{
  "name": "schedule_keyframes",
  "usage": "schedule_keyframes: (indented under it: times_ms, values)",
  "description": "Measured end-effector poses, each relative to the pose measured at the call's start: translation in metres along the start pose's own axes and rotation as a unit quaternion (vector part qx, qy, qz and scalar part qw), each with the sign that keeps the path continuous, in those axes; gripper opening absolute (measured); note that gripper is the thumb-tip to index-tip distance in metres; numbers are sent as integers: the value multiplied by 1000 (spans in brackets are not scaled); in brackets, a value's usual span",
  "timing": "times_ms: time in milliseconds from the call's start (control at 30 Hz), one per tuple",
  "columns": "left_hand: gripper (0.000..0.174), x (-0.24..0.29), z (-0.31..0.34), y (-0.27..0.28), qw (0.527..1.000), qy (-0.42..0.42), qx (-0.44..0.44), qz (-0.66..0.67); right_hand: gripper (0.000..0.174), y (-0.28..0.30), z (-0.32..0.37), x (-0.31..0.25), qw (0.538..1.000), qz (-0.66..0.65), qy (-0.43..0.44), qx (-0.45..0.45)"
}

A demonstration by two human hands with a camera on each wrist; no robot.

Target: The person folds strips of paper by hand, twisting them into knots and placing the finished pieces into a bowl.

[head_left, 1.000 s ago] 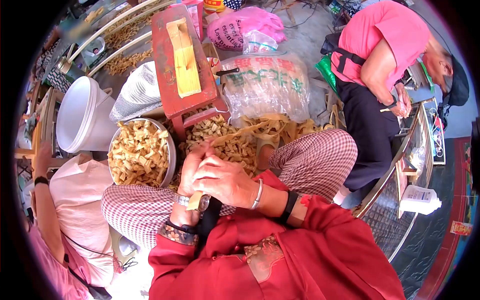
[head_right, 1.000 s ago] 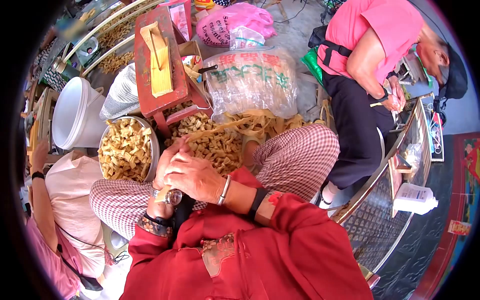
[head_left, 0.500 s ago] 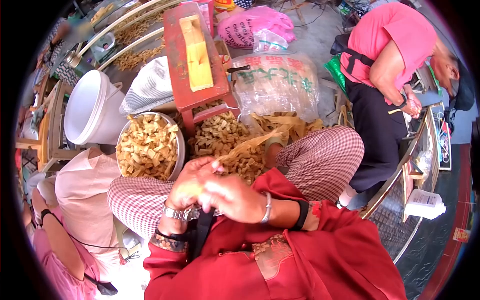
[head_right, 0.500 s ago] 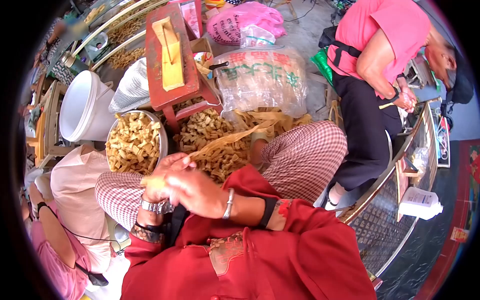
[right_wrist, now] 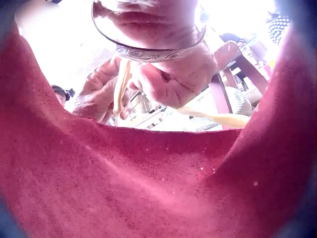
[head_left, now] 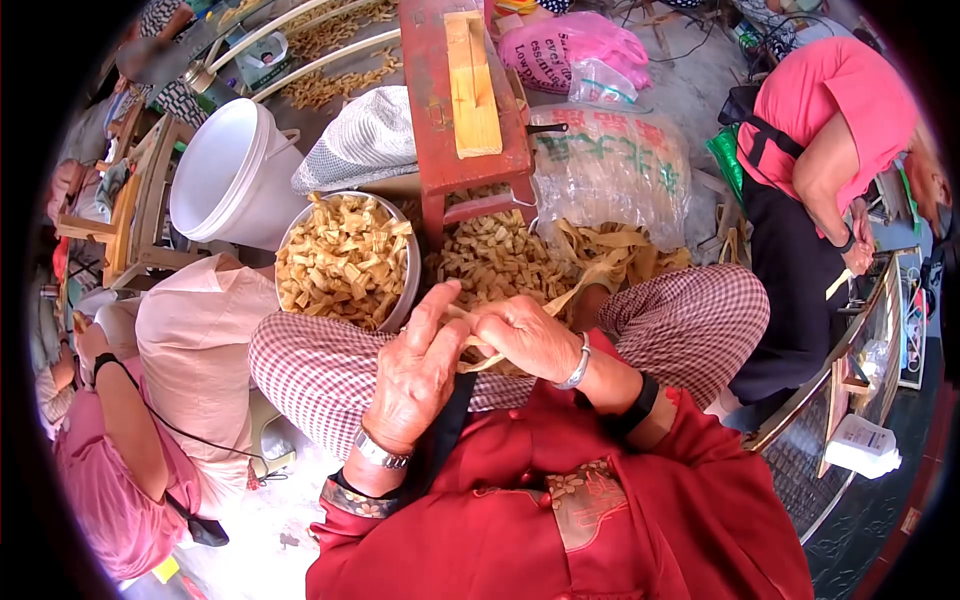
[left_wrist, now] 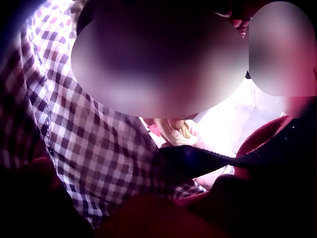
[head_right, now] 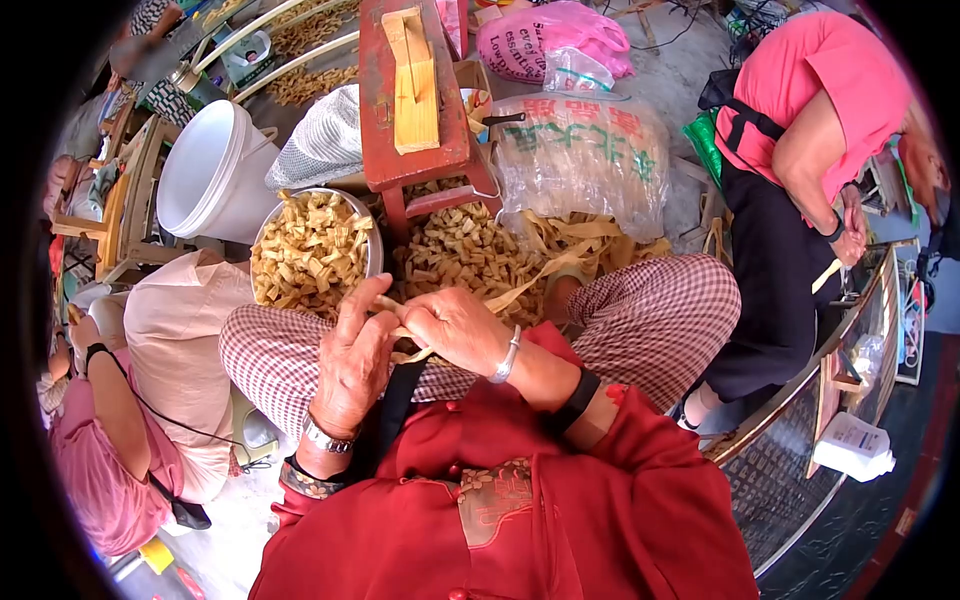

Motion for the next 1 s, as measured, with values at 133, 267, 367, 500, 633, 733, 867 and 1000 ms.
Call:
schedule_keyframes:
  times_ms: [133,267,367,500,633,733,867,1000]
  values:
    - [19,-20,12,-14,995,45,-66,52,37,1,10,0,1000,-8,-10,27]
    - [16,-49,29,-34,774,291,-27,562,29,12,18,-22,992,42,92,75]
    - [31,-36,26,-43,695,286,-43,658,27,15,19,-19,994,33,89,55]
    - [41,-27,22,-47,862,206,-100,452,27,19,26,-2,998,-40,3,57]
    - [45,-16,10,-42,933,150,-63,322,28,20,24,0,995,-50,4,83]
    - [44,-23,13,-50,911,193,-60,360,29,23,22,1,993,-20,25,109]
    - [49,-35,25,-66,823,272,-71,494,36,29,24,9,987,26,17,159]
    - [53,-38,37,-81,720,308,-85,616,37,35,26,0,978,114,43,171]
Point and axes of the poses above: each hand's wrist, its own z-axis away from the middle knuckle, its own y-axis out of the back of the hand, x = y × z, the point moved 9 cm from there along -z, towards the middle knuckle, and after that the axes turned 1 degree about z, right-handed, at the moved point
